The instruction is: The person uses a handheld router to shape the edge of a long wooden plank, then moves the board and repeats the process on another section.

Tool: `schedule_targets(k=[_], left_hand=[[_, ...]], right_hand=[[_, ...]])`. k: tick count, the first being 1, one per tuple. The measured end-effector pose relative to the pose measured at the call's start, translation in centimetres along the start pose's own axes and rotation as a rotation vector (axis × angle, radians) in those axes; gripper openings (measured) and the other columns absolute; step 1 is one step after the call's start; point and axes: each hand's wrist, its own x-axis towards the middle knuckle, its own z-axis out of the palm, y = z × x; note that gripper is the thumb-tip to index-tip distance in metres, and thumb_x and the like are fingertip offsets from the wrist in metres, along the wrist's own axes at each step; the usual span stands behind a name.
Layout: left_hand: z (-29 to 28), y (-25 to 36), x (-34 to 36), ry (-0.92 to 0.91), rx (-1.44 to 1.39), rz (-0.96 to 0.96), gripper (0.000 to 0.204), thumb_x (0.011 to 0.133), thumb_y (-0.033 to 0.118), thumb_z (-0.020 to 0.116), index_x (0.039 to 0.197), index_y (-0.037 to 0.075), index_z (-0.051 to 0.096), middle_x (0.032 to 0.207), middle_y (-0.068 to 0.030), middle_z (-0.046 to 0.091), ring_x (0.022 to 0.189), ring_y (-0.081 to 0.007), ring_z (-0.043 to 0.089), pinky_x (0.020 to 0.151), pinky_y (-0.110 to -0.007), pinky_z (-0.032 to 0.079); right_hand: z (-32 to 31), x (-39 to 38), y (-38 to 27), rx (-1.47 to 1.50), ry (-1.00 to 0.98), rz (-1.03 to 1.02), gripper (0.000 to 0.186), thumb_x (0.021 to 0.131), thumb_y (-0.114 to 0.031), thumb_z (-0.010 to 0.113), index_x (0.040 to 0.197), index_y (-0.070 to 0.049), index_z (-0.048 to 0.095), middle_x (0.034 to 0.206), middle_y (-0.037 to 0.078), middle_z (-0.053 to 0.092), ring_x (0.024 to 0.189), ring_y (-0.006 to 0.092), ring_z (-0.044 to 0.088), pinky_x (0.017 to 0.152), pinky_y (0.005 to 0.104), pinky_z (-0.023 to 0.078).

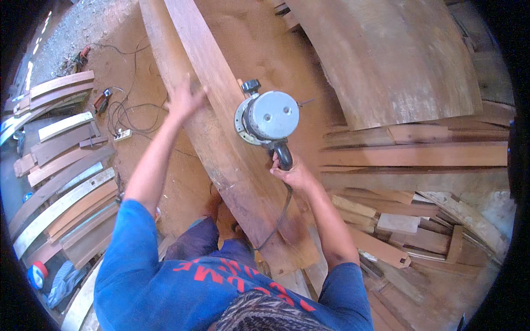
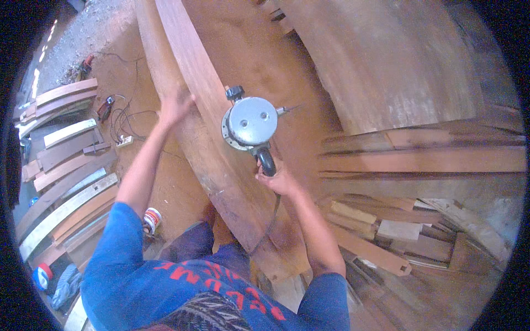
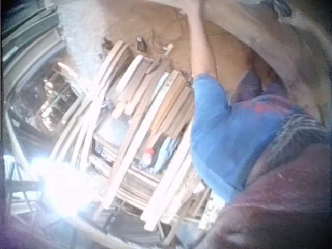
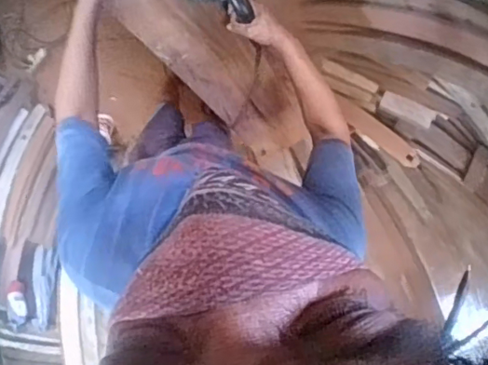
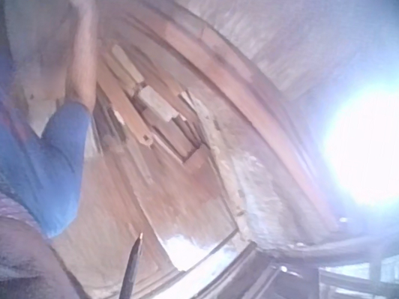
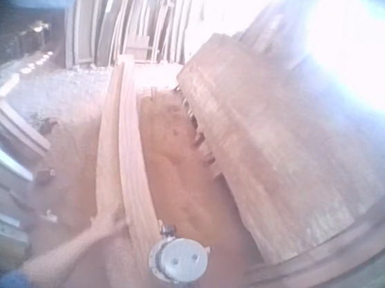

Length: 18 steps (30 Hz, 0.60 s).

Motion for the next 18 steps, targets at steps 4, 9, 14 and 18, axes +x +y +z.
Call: schedule_targets(k=[4, 9, 14, 18], left_hand=[[-4.3, -1.5, 10.4, -0.068, 0.164, 0.001, 0.104, 0.081, 0.078, 0.064, 0.161, 0.018, 0.034, 0.161, -0.0232, 0.037, 0.156, -0.0398, 0.022, 0.117, -0.077, 0.003], [-4.7, -1.8, 14.1, -0.198, 0.201, 0.005, 0.103, 0.075, 0.075, 0.071, 0.157, 0.020, 0.043, 0.164, -0.0291, 0.026, 0.157, -0.0391, 0.019, 0.117, -0.075, 0.002], [-3.7, -1.4, 13.6, -0.178, 0.135, -0.037, 0.091, 0.075, 0.067, 0.077, 0.150, 0.023, 0.054, 0.166, -0.0321, 0.018, 0.158, -0.0395, 0.015, 0.116, -0.074, -0.006], [-4.0, -1.1, 13.6, -0.156, 0.128, -0.022, 0.086, 0.076, 0.063, 0.077, 0.150, 0.023, 0.055, 0.165, -0.0331, 0.020, 0.158, -0.0401, 0.010, 0.114, -0.076, -0.009]], right_hand=[[0.1, 1.6, -1.6, -0.040, 0.037, 0.008, 0.030, 0.082, 0.000, 0.080, 0.104, -0.008, 0.062, 0.084, -0.006, 0.062, 0.079, 0.0071, 0.058, 0.074, 0.0264, 0.050], [0.0, 3.2, -4.0, -0.028, 0.001, 0.059, 0.029, 0.079, 0.004, 0.077, 0.101, -0.008, 0.062, 0.091, -0.002, 0.062, 0.089, 0.0115, 0.061, 0.081, 0.0295, 0.051], [0.3, 4.9, -5.7, 0.012, -0.017, 0.071, 0.032, 0.079, 0.005, 0.075, 0.104, -0.008, 0.061, 0.091, -0.003, 0.064, 0.090, 0.0115, 0.063, 0.082, 0.0304, 0.052], [0.6, 7.0, -6.5, -0.038, -0.002, 0.099, 0.033, 0.079, 0.007, 0.074, 0.104, -0.009, 0.061, 0.091, -0.003, 0.064, 0.089, 0.0106, 0.062, 0.083, 0.0300, 0.052]])
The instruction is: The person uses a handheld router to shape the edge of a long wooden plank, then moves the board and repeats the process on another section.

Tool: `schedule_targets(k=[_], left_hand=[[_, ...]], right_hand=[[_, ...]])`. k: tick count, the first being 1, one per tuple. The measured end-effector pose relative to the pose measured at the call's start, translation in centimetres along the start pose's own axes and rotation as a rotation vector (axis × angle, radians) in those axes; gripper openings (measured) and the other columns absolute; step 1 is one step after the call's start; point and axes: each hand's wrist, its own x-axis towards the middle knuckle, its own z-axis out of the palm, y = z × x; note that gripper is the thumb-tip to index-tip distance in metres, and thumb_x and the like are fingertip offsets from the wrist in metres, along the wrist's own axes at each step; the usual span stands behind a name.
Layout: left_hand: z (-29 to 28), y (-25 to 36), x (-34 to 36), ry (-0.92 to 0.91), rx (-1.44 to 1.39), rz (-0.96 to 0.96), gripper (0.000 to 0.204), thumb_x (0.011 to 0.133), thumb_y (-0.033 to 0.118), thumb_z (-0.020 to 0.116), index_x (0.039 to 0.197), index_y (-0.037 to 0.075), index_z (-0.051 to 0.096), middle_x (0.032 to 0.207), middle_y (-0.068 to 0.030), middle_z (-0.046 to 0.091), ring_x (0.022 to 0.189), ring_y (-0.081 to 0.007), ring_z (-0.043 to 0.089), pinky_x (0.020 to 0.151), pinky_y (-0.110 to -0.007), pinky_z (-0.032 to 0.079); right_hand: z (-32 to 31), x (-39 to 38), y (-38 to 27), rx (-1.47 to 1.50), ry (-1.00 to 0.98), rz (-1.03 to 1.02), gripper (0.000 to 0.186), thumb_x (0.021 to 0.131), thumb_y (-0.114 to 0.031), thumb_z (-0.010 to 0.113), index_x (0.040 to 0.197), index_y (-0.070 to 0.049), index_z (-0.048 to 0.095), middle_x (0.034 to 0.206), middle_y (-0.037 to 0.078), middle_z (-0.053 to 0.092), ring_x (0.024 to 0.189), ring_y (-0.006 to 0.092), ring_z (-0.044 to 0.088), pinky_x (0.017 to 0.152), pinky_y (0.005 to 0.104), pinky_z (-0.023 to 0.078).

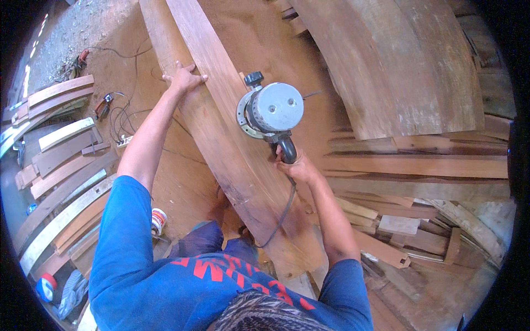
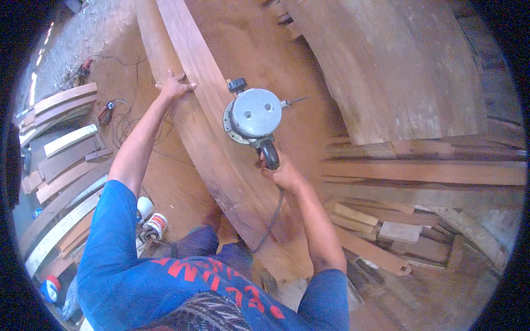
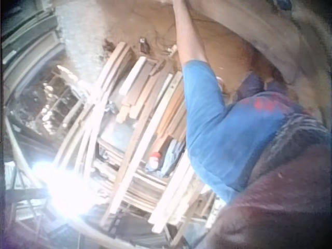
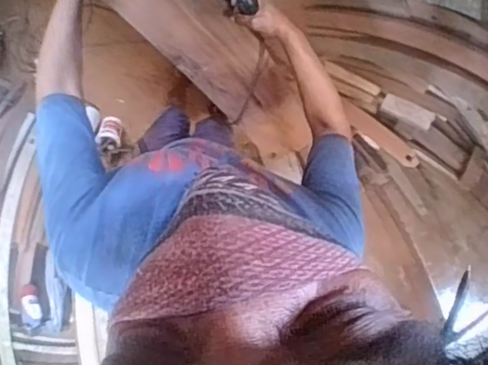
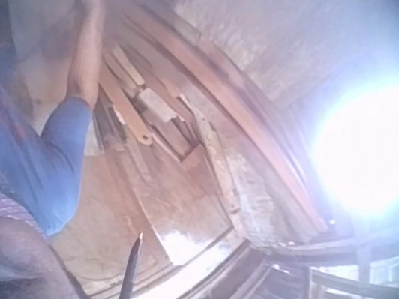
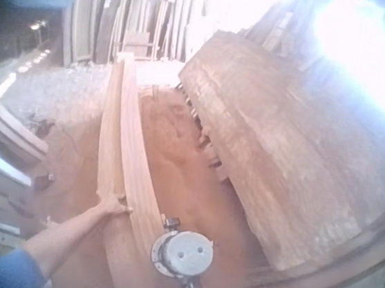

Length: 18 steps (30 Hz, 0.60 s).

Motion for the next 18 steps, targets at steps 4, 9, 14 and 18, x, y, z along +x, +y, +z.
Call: schedule_targets(k=[4, 9, 14, 18], left_hand=[[0.0, 0.0, -0.3, -0.010, -0.005, 0.006, 0.087, 0.077, 0.063, 0.077, 0.150, 0.021, 0.054, 0.163, -0.0367, 0.020, 0.158, -0.0410, 0.008, 0.114, -0.077, -0.008], [0.2, 0.1, -0.7, -0.006, 0.001, 0.021, 0.083, 0.079, 0.061, 0.075, 0.147, 0.017, 0.057, 0.163, -0.0368, 0.018, 0.158, -0.0407, 0.009, 0.113, -0.079, -0.008], [-0.2, 0.5, -1.2, 0.017, -0.003, 0.033, 0.077, 0.081, 0.058, 0.074, 0.140, 0.011, 0.062, 0.163, -0.0373, 0.019, 0.158, -0.0411, 0.009, 0.112, -0.080, -0.008], [-0.2, 0.7, -1.7, 0.033, -0.004, 0.042, 0.074, 0.081, 0.056, 0.074, 0.137, 0.009, 0.063, 0.161, -0.0391, 0.020, 0.157, -0.0426, 0.010, 0.112, -0.080, -0.008]], right_hand=[[0.1, 1.8, -0.9, 0.087, 0.000, -0.032, 0.029, 0.078, 0.002, 0.075, 0.101, -0.009, 0.061, 0.089, -0.004, 0.062, 0.086, 0.0105, 0.060, 0.079, 0.0303, 0.051], [0.0, 3.9, -2.2, 0.045, -0.013, -0.041, 0.030, 0.076, -0.005, 0.077, 0.100, -0.009, 0.060, 0.086, -0.004, 0.059, 0.083, 0.0113, 0.058, 0.076, 0.0313, 0.049], [0.2, 5.7, -3.0, 0.120, -0.016, -0.105, 0.031, 0.077, -0.004, 0.077, 0.102, -0.009, 0.060, 0.085, -0.005, 0.059, 0.083, 0.0106, 0.058, 0.077, 0.0305, 0.049], [0.1, 7.6, -3.0, 0.035, -0.023, -0.116, 0.032, 0.078, -0.006, 0.080, 0.102, -0.010, 0.059, 0.084, -0.004, 0.060, 0.081, 0.0099, 0.058, 0.076, 0.0303, 0.050]])
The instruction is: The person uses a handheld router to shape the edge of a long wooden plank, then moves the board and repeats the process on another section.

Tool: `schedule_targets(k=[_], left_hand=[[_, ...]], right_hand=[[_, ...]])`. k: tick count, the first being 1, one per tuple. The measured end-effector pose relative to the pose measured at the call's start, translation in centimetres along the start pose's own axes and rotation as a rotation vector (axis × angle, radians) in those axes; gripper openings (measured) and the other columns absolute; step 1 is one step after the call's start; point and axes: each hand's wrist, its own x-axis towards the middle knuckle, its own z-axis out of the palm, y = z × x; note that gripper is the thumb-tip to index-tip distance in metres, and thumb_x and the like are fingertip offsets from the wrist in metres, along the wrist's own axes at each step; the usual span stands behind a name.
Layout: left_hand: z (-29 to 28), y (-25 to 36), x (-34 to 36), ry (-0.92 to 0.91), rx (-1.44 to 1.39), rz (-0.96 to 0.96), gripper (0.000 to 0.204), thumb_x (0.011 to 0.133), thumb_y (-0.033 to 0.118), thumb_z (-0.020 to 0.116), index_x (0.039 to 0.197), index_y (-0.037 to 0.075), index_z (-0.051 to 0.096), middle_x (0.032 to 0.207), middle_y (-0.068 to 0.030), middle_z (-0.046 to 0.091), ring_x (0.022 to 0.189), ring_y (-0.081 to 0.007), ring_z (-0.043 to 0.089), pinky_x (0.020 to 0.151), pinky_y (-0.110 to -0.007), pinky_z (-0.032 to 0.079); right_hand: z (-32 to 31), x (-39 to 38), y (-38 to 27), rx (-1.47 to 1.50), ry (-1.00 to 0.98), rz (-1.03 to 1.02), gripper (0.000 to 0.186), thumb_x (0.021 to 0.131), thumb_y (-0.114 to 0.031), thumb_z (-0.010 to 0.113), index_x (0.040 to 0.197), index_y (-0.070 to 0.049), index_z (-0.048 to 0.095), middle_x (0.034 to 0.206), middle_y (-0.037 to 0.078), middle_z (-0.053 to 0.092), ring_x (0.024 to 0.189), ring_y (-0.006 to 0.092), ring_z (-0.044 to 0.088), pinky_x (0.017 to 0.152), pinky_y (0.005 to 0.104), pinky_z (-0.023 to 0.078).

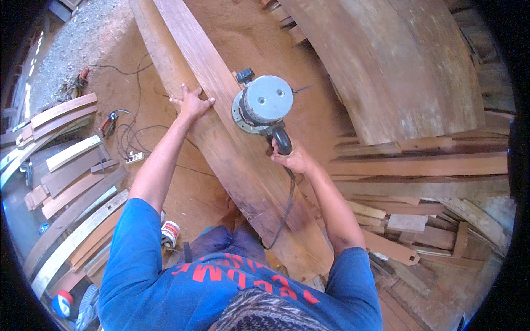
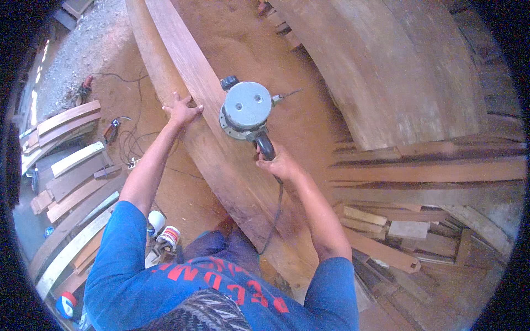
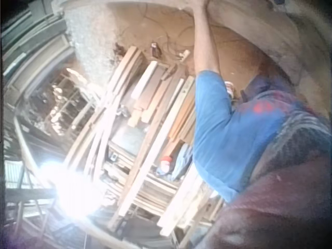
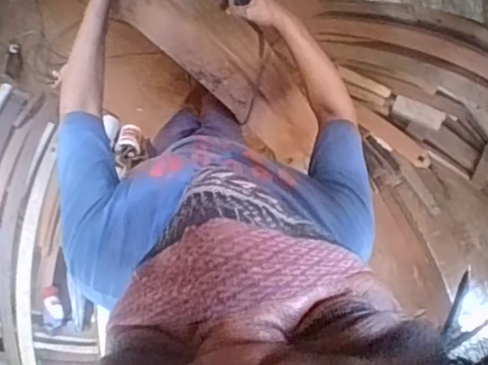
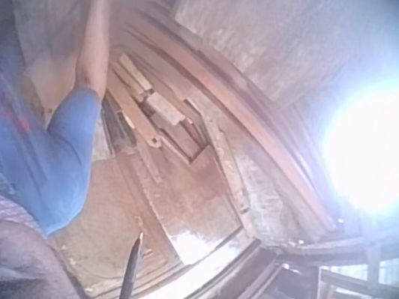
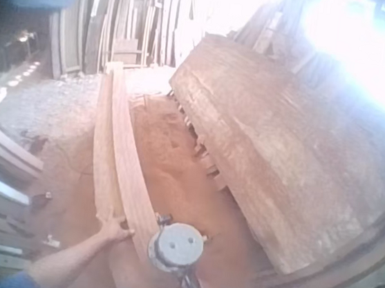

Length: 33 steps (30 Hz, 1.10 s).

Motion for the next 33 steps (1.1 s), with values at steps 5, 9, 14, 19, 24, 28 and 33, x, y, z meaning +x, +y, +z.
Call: schedule_targets(k=[5, 9, 14, 19, 24, 28, 33], left_hand=[[-0.1, -0.1, -0.1, -0.006, 0.004, 0.013, 0.073, 0.082, 0.055, 0.074, 0.136, 0.007, 0.064, 0.160, -0.0419, 0.020, 0.157, -0.0449, 0.011, 0.112, -0.079, -0.008], [-0.1, -0.2, 0.0, -0.007, -0.010, 0.013, 0.073, 0.081, 0.053, 0.075, 0.137, 0.007, 0.064, 0.160, -0.0427, 0.018, 0.157, -0.0451, 0.009, 0.112, -0.079, -0.009], [0.1, -0.2, -0.1, -0.020, -0.004, -0.014, 0.075, 0.081, 0.052, 0.077, 0.140, 0.009, 0.062, 0.162, -0.0392, 0.015, 0.156, -0.0478, 0.008, 0.112, -0.079, -0.011], [-0.4, 0.7, -0.7, -0.061, -0.071, -0.109, 0.071, 0.083, 0.049, 0.078, 0.143, 0.017, 0.060, 0.169, -0.0241, 0.002, 0.150, -0.0600, -0.009, 0.105, -0.088, 0.012], [-0.7, 1.2, -1.5, -0.054, -0.126, -0.096, 0.074, 0.083, 0.051, 0.076, 0.144, 0.014, 0.058, 0.166, -0.0306, 0.007, 0.153, -0.0536, -0.003, 0.109, -0.080, 0.001], [-0.1, 0.7, -0.9, -0.128, -0.126, -0.121, 0.073, 0.083, 0.043, 0.079, 0.149, 0.023, 0.052, 0.170, -0.0193, -0.004, 0.145, -0.0652, -0.017, 0.097, -0.090, 0.026], [-0.3, 0.9, -2.0, 0.024, 0.013, 0.025, 0.076, 0.084, 0.041, 0.080, 0.151, 0.021, 0.050, 0.170, -0.0222, -0.001, 0.146, -0.0652, -0.015, 0.103, -0.087, 0.022]], right_hand=[[0.1, 2.9, -0.1, 0.026, -0.015, -0.042, 0.033, 0.078, -0.006, 0.081, 0.103, -0.010, 0.059, 0.083, -0.005, 0.060, 0.079, 0.0088, 0.057, 0.074, 0.0298, 0.050], [0.5, 5.1, -1.0, 0.013, 0.002, -0.130, 0.033, 0.079, -0.005, 0.080, 0.103, -0.010, 0.059, 0.081, -0.005, 0.059, 0.077, 0.0086, 0.056, 0.072, 0.0296, 0.049], [0.5, 7.4, -2.7, 0.030, -0.019, -0.130, 0.033, 0.078, -0.005, 0.080, 0.102, -0.010, 0.059, 0.080, -0.005, 0.058, 0.076, 0.0089, 0.056, 0.071, 0.0296, 0.048], [0.6, 9.3, -4.0, 0.051, -0.032, -0.107, 0.033, 0.077, -0.005, 0.081, 0.102, -0.010, 0.059, 0.081, -0.005, 0.058, 0.077, 0.0095, 0.056, 0.073, 0.0305, 0.049], [0.5, 11.5, -4.9, -0.011, -0.030, -0.146, 0.033, 0.077, -0.004, 0.081, 0.101, -0.010, 0.059, 0.082, -0.005, 0.058, 0.079, 0.0097, 0.057, 0.075, 0.0310, 0.050], [0.5, 13.2, -6.0, 0.027, -0.038, -0.135, 0.034, 0.077, -0.002, 0.081, 0.102, -0.010, 0.060, 0.086, -0.004, 0.060, 0.082, 0.0105, 0.058, 0.078, 0.0316, 0.050], [0.9, 14.6, -8.5, 0.035, -0.024, -0.095, 0.033, 0.077, -0.001, 0.080, 0.102, -0.010, 0.060, 0.091, -0.003, 0.060, 0.086, 0.0110, 0.058, 0.083, 0.0317, 0.051]])
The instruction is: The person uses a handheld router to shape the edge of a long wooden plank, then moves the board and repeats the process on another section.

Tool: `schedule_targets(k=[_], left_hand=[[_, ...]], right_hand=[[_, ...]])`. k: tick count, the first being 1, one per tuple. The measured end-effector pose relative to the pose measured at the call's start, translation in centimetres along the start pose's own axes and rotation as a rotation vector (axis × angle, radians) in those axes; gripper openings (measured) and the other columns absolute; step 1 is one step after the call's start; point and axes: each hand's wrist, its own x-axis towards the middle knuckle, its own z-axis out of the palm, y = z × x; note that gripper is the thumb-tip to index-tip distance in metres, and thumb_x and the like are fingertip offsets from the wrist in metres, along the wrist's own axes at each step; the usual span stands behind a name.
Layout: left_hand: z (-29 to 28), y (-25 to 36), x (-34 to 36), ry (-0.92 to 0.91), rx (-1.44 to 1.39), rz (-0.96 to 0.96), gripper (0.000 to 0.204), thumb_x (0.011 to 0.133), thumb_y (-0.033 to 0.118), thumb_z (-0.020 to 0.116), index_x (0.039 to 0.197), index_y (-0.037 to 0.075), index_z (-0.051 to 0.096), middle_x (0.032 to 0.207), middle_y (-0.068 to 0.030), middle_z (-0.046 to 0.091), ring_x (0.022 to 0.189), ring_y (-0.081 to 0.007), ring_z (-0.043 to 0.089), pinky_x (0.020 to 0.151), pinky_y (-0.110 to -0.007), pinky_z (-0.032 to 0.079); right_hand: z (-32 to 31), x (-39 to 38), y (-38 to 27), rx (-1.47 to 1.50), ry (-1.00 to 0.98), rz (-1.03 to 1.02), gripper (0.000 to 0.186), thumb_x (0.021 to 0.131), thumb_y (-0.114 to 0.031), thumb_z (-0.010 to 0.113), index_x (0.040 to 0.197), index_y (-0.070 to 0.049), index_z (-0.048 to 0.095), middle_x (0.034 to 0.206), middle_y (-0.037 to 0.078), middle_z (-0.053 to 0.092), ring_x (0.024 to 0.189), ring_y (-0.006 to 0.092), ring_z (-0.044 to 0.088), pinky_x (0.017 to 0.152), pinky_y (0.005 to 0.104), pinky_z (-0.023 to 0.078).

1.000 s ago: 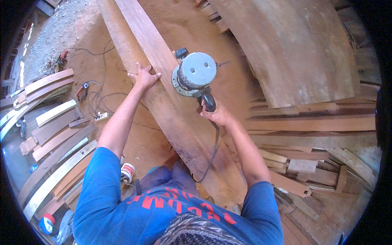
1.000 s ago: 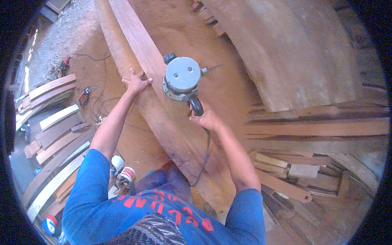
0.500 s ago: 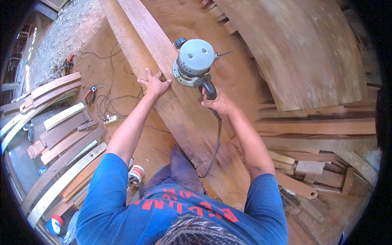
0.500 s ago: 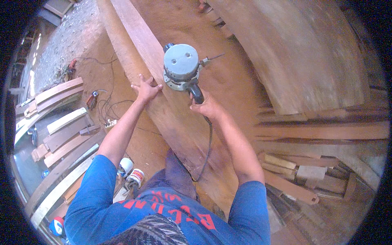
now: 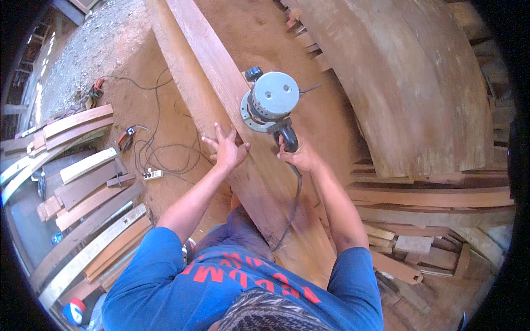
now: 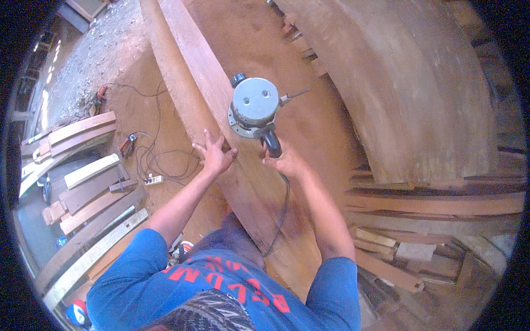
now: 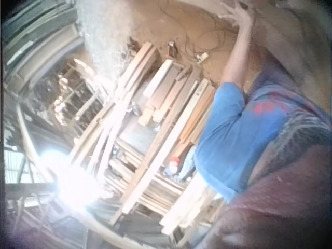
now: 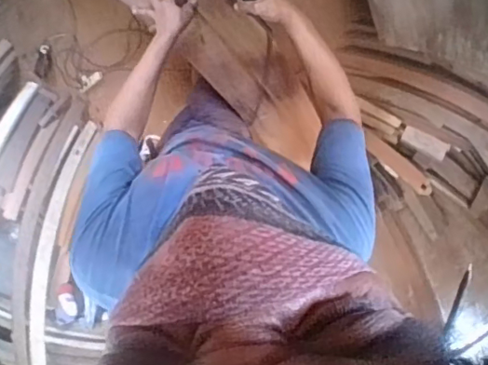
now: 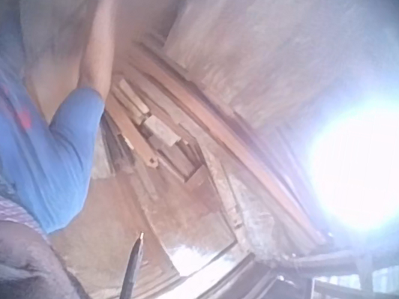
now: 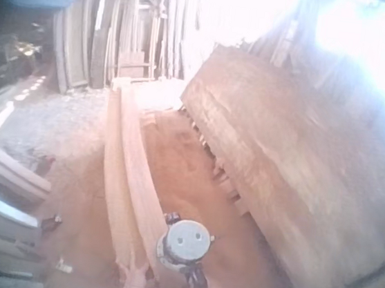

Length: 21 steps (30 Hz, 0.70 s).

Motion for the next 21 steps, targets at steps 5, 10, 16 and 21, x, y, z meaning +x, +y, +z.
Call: schedule_targets(k=[5, 10, 16, 21], left_hand=[[-3.9, 0.0, -0.7, -0.147, -0.311, -0.203, 0.084, 0.087, 0.039, 0.077, 0.158, 0.013, 0.039, 0.168, -0.0281, 0.004, 0.152, -0.0571, -0.005, 0.107, -0.084, 0.020], [-10.5, -4.4, 12.7, 0.340, -0.163, 0.355, 0.058, 0.102, 0.029, 0.057, 0.155, 0.013, 0.041, 0.168, -0.0092, 0.028, 0.153, -0.0485, 0.017, 0.110, -0.081, 0.024], [-15.5, -5.4, 25.6, 0.083, 0.435, 0.467, 0.059, 0.107, 0.044, 0.041, 0.160, 0.019, 0.033, 0.170, -0.0009, 0.024, 0.156, -0.0391, 0.018, 0.114, -0.080, 0.016], [-18.4, -5.7, 28.3, 0.069, 0.515, 0.504, 0.061, 0.107, 0.046, 0.037, 0.163, 0.021, 0.028, 0.171, 0.0021, 0.020, 0.157, -0.0380, 0.015, 0.114, -0.080, 0.014]], right_hand=[[0.1, 1.6, -1.9, -0.013, 0.015, 0.076, 0.032, 0.078, -0.001, 0.079, 0.102, -0.009, 0.059, 0.090, -0.004, 0.060, 0.087, 0.0105, 0.059, 0.084, 0.0325, 0.051], [0.2, 3.7, -3.1, -0.070, -0.002, 0.092, 0.032, 0.079, -0.001, 0.079, 0.103, -0.008, 0.059, 0.090, -0.003, 0.059, 0.089, 0.0120, 0.059, 0.084, 0.0324, 0.050], [0.6, 6.1, -5.1, -0.019, -0.010, 0.057, 0.031, 0.079, 0.001, 0.075, 0.103, -0.008, 0.057, 0.093, -0.001, 0.060, 0.091, 0.0145, 0.060, 0.083, 0.0316, 0.050], [1.0, 7.6, -6.8, -0.120, -0.009, 0.106, 0.030, 0.078, 0.001, 0.073, 0.103, -0.008, 0.057, 0.094, 0.000, 0.060, 0.091, 0.0149, 0.059, 0.085, 0.0316, 0.049]])
